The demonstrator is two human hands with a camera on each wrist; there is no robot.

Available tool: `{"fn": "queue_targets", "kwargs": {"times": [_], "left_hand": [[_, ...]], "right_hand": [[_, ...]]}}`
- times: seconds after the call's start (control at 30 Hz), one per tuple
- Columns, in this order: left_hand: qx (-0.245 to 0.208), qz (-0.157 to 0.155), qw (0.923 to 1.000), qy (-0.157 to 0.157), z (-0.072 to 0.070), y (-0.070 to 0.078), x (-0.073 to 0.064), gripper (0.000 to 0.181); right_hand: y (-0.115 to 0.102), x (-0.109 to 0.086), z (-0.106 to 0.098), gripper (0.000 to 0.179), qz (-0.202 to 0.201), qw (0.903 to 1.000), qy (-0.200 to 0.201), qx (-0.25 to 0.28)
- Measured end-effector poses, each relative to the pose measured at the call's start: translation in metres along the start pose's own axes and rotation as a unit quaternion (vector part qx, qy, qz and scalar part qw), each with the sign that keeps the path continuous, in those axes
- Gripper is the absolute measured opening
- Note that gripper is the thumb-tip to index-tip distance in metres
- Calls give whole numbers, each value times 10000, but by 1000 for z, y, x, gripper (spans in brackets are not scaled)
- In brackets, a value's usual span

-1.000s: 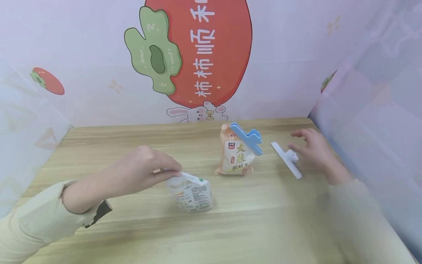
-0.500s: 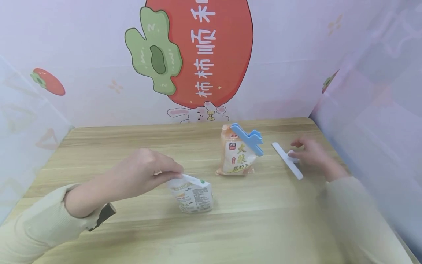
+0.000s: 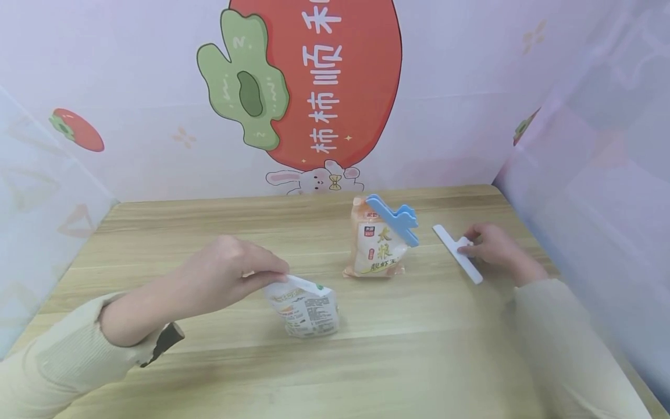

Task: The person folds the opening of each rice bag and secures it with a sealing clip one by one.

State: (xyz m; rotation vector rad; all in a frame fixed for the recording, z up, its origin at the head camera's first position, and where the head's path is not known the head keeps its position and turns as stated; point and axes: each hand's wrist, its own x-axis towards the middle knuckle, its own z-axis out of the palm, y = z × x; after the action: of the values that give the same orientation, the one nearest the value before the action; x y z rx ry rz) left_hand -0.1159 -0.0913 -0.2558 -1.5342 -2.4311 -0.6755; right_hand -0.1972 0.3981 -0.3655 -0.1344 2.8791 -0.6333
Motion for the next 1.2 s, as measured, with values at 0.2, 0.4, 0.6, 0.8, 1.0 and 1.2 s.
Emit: {"fn": "queue_targets", "kwargs": {"times": [0.2, 0.4, 0.6, 0.8, 1.0, 1.2], "left_hand": [[13, 26, 10000, 34, 0, -1, 0, 4], [-43, -79, 9999, -46, -1, -2, -2, 4], [-95, -203, 9997, -80, -2, -1, -4, 1], [-91, -255, 9996, -92, -2, 0, -3, 3], [-151, -232, 9996, -81, -3, 0, -1, 2], [-259, -268, 9992, -130, -4, 0, 0, 2]], "right_hand": [[0, 0, 0, 36, -30, 10000, 33, -34], [-2, 0, -1, 34, -155, 9998, 159, -20], [-2, -1, -2, 44, -307, 9992, 245, 3], [-4, -5, -3, 39, -312, 9989, 336, 138], [-10, -17, -8, 35, 60, 9972, 371, 652], [-26, -34, -18, 37, -52, 9909, 844, 1046]]}}
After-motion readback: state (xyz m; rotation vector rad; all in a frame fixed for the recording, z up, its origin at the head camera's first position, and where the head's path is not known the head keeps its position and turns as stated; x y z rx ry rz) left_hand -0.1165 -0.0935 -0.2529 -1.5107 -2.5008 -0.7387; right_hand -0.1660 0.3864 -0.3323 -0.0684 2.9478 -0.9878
